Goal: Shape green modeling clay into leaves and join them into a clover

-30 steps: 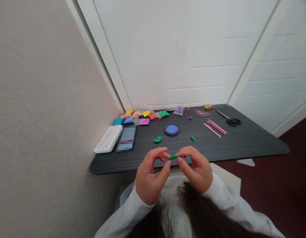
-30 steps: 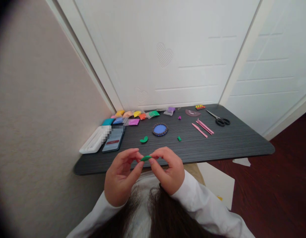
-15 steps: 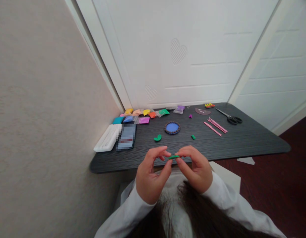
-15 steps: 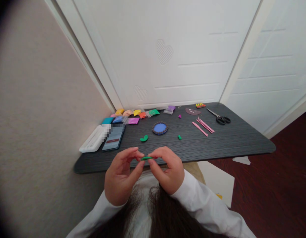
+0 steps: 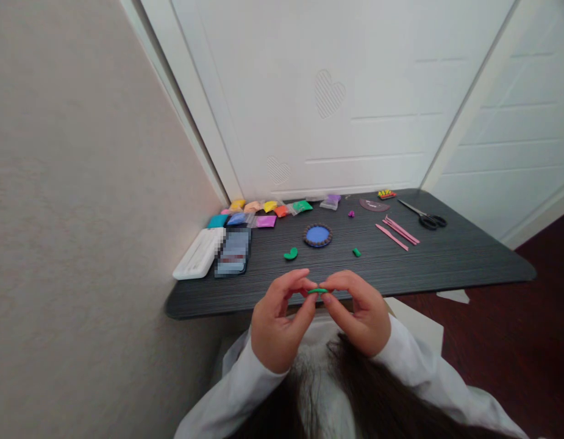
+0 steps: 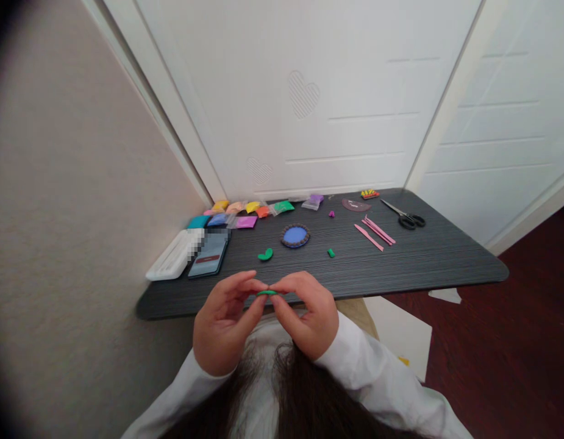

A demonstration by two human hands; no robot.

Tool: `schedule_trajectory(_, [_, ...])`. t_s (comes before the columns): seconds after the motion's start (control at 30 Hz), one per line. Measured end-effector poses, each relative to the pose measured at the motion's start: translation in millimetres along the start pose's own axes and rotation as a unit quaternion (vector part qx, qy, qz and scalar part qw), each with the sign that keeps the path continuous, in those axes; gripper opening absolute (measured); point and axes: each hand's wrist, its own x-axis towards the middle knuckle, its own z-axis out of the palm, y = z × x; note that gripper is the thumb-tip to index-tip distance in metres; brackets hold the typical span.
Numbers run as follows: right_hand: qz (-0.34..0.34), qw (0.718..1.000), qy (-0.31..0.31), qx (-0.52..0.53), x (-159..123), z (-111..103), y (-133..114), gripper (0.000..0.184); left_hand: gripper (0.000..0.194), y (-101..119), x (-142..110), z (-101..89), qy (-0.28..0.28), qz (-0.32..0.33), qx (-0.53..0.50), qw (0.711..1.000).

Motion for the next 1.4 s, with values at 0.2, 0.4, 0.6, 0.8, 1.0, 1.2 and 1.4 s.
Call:
schedule_trajectory(0.2, [0.004,1.000,-0.004,0.003,0.1,-1.3,1.4,0.017,0.039,1.3,0.6,0.3,0.014,-0.015,-0.010,1.000])
schedule_trajectory(0.4, [0.037,0.999,-0.003,0.030,0.5,-0.2,4.4,0.012,0.039,7.6,4.8,2.2,0.015,-0.057,-0.044,0.997])
schedule_trajectory(0.6, [0.060,0.997,-0.022,0.037,-1.2,0.7,6.6,0.021,0.029,9.8,10.9,-1.4,0.041,-0.125,-0.083,0.988])
schedule_trajectory(0.8, [-0.007,0.999,-0.047,0.003,0.1,0.9,6.9,0.038,0.030,7.4,12.9,-3.4,0.016,-0.200,-0.157,0.967])
schedule_trajectory(1.0, [0.028,0.999,-0.033,0.027,-1.6,-0.5,7.6,0.028,0.024,4.4,7.8,-9.1,-0.015,-0.165,-0.188,0.968])
schedule_trajectory(1.2, [0.050,0.995,-0.037,0.073,-3.8,-3.2,2.1,0.029,0.023,10.2,10.2,-19.3,-0.060,-0.022,-0.029,0.998])
schedule_trajectory(1.4, [0.066,0.989,-0.053,0.119,-4.1,-5.9,0.1,0.027,0.026,12.1,10.5,-24.7,-0.092,0.040,0.021,0.995])
